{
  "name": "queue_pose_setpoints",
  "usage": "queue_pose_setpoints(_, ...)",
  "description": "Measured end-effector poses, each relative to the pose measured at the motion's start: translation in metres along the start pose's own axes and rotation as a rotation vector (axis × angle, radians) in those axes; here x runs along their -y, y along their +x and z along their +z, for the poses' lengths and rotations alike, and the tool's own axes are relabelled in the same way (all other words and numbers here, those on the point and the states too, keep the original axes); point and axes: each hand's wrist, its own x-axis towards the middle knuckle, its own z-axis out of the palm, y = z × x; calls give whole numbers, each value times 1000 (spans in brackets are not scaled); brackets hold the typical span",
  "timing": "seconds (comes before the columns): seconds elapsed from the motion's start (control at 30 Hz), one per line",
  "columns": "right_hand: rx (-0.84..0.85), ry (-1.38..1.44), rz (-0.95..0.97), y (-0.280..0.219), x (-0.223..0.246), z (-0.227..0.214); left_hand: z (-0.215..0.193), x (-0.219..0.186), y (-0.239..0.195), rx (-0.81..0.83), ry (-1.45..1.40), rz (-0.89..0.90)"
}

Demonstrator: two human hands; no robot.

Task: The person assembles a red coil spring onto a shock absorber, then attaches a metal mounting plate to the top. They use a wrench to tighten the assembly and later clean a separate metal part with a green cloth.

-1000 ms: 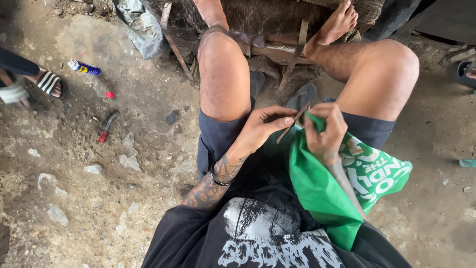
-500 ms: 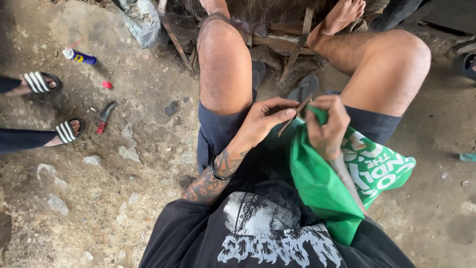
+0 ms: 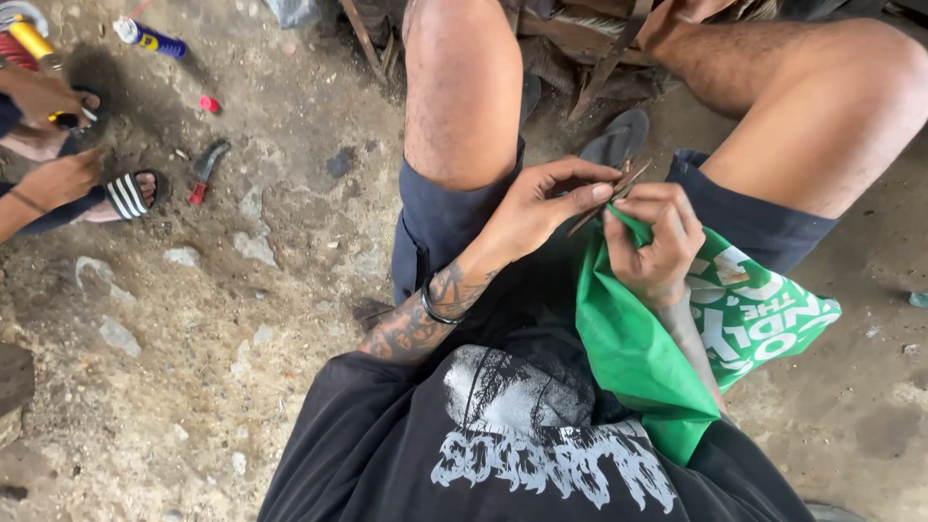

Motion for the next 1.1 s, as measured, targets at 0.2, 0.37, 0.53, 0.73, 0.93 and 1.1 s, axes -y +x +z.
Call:
queue_pose_setpoints(0.2, -10, 8, 12, -5, -11, -2, -1, -1, -2, 10, 25, 16)
queue_pose_setpoints(0.37, 6, -8, 1, 0, -13, -2, 0, -5, 0, 21, 6, 26)
queue_pose_setpoints(0.53, 9, 10, -26, 4, 10, 1, 0, -5, 0, 35, 21, 27)
queue_pose_setpoints(0.73, -48, -34, 1, -9, -26, 1, -1, -4, -2, 59, -15, 7)
queue_pose_setpoints(0.93, -24, 3, 38, 21, 4, -5, -1, -4, 0, 64, -45, -5)
queue_pose_setpoints(1.1, -24, -8, -5, 5, 2, -1, -5, 3, 5, 90, -29, -35)
